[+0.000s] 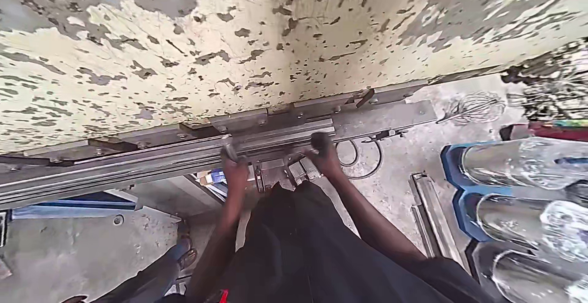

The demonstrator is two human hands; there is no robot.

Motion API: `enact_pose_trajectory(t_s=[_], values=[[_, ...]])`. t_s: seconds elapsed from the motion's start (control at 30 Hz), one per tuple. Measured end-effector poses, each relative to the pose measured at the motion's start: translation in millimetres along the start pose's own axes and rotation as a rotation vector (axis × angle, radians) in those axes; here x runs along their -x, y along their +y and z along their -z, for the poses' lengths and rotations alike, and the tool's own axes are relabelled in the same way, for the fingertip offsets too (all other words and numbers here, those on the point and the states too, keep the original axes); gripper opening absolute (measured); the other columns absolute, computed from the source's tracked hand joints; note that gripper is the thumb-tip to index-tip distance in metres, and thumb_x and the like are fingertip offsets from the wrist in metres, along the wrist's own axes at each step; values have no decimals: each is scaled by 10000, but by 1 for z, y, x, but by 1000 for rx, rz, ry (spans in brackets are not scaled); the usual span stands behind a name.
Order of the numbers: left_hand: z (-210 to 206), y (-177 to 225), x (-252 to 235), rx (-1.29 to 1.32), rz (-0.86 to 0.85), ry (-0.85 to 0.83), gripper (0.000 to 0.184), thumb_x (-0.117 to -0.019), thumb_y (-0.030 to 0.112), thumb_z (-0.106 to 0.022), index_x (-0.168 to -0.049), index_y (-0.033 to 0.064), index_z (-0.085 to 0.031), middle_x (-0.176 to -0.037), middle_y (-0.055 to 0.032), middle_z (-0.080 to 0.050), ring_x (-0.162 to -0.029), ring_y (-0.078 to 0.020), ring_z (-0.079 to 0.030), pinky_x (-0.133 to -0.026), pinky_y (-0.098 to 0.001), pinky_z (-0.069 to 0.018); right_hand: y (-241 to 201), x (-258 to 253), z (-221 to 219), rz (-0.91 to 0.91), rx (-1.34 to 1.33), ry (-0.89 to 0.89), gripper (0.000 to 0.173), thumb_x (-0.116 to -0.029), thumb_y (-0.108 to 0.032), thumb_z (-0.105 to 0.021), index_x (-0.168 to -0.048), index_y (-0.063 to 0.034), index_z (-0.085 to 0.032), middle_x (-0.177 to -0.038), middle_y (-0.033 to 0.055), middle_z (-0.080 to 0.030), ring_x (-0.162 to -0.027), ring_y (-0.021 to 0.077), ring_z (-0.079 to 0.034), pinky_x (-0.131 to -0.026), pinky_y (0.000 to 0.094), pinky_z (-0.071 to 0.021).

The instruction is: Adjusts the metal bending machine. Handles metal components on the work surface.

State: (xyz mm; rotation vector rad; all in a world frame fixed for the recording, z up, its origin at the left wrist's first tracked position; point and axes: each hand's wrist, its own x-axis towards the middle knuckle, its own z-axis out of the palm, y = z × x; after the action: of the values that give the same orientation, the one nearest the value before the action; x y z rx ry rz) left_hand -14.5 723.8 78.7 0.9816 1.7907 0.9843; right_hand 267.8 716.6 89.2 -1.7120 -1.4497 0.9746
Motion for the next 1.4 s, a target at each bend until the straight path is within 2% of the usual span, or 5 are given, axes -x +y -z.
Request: enact_pose_trajectory(t_s=[0.13, 0.43, 0.73, 1.17, 1.4], values=[[-16, -12, -49, 385, -27, 4, 437, -916, 39, -690, -1300, 114, -495, -755, -58, -600, -510, -158, -549, -469, -340, -520, 33, -73, 24, 14, 90, 86, 819, -754, -358, -914, -1395, -21, -531, -1314, 194, -633, -1233, 310, -615, -1070, 526, -506], [-99, 18, -22, 665, 23, 185, 243, -860, 15, -676, -1052, 120, -570, -727, 6, -581, -577, -119, -552, -558, -322, -530, 23, -130, 67, -137, 268, -506, 606, -970, -610, -610, -1154, -43, -724, -1144, 200, -720, -1135, 354, -666, -1003, 619, -489], [-262, 74, 58, 664, 115, 518, 389, -927, 17, -639, -1294, 50, -514, -797, -71, -581, -529, -143, -500, -474, -319, -469, 93, -173, 191, 208, 285, -699, 590, -969, -568, -631, -1379, -144, -646, -1412, 82, -639, -1373, 195, -538, -1183, 473, -391], [-424, 123, 94, 1168, 593, 170, 163, -983, 64, -570, -1140, 51, -611, -928, -103, -666, -713, -172, -612, -633, -330, -539, 165, -165, 290, 27, -514, -257, 627, -634, 122, -841, -1187, 47, -555, -959, 81, -744, -891, 154, -737, -859, 345, -638], [-488, 118, 125, 1255, 722, 34, 165, -913, -74, -537, -1039, 32, -551, -847, -116, -614, -566, -156, -545, -469, -274, -473, 200, -148, 373, 163, -456, -280, 592, -676, 20, -885, -1199, 39, -607, -1065, 58, -753, -994, 142, -728, -939, 343, -617]])
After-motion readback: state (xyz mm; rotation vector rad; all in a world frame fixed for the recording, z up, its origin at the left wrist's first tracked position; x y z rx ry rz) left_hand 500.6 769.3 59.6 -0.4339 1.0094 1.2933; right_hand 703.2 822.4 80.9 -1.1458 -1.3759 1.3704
